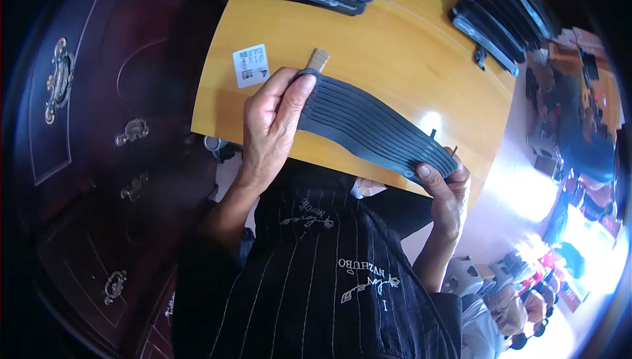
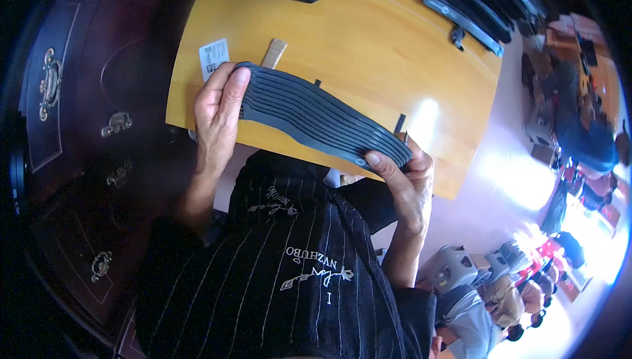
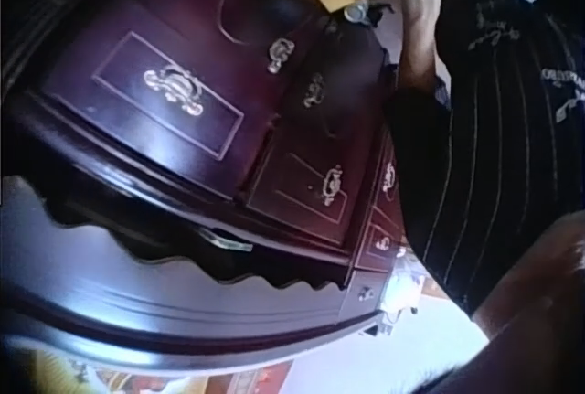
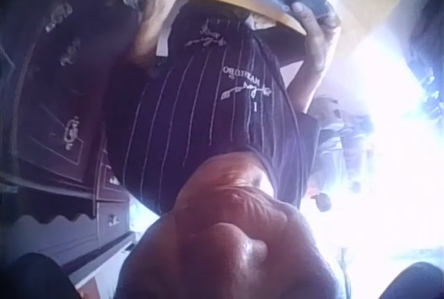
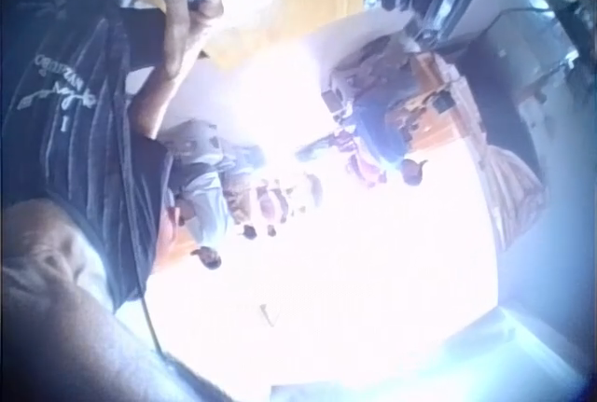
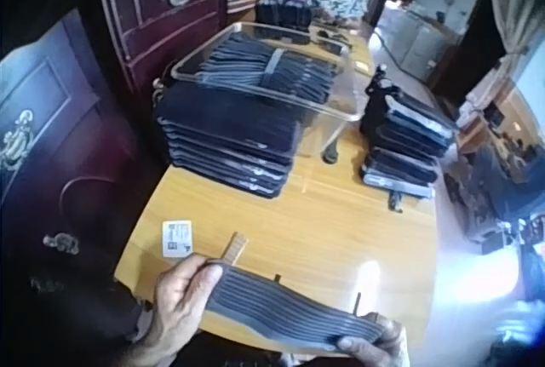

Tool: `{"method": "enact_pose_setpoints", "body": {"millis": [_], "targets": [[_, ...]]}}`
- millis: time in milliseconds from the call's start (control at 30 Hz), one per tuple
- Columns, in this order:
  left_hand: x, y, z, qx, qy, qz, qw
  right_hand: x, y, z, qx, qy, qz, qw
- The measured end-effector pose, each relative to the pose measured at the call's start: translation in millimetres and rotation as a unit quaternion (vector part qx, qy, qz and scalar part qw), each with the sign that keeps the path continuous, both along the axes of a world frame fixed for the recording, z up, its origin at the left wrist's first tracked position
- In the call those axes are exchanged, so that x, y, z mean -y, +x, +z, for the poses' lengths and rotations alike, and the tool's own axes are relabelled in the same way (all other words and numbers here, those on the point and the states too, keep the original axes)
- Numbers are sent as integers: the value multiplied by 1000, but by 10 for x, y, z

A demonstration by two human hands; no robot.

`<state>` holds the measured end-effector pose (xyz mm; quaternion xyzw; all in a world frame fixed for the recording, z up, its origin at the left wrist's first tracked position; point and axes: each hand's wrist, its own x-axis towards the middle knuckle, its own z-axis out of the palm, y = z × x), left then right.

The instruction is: Assembling black plastic straps by using a small tool to clear holes or insert components.

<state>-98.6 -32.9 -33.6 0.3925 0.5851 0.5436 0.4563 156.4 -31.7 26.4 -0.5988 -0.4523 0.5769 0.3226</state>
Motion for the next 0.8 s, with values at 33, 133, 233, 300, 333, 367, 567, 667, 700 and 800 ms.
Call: {"method": "enact_pose_setpoints", "body": {"millis": [33,133,233,300,333,367,567,667,700,800], "targets": [[7,44,42,-1,5,-13,1000,28,-46,-5,-3,33,-25,999],[94,231,243,241,72,63,966,16,141,34,-178,-144,-67,971],[144,374,430,344,19,97,934,160,149,-146,-288,-206,-109,929],[160,375,371,360,17,85,929,188,227,-148,-341,-218,-84,910],[168,342,355,356,18,75,931,211,213,-84,-347,-211,-90,909],[168,312,358,330,26,22,943,239,187,-7,-249,-130,-92,955],[136,192,312,140,82,-89,983,415,387,181,143,292,-53,944],[115,226,307,67,84,-96,989,409,359,201,248,407,-142,867],[77,271,309,51,100,-113,987,371,386,153,268,446,-167,837],[-132,528,290,-81,143,-158,974,250,601,-47,438,454,-67,773]]}}
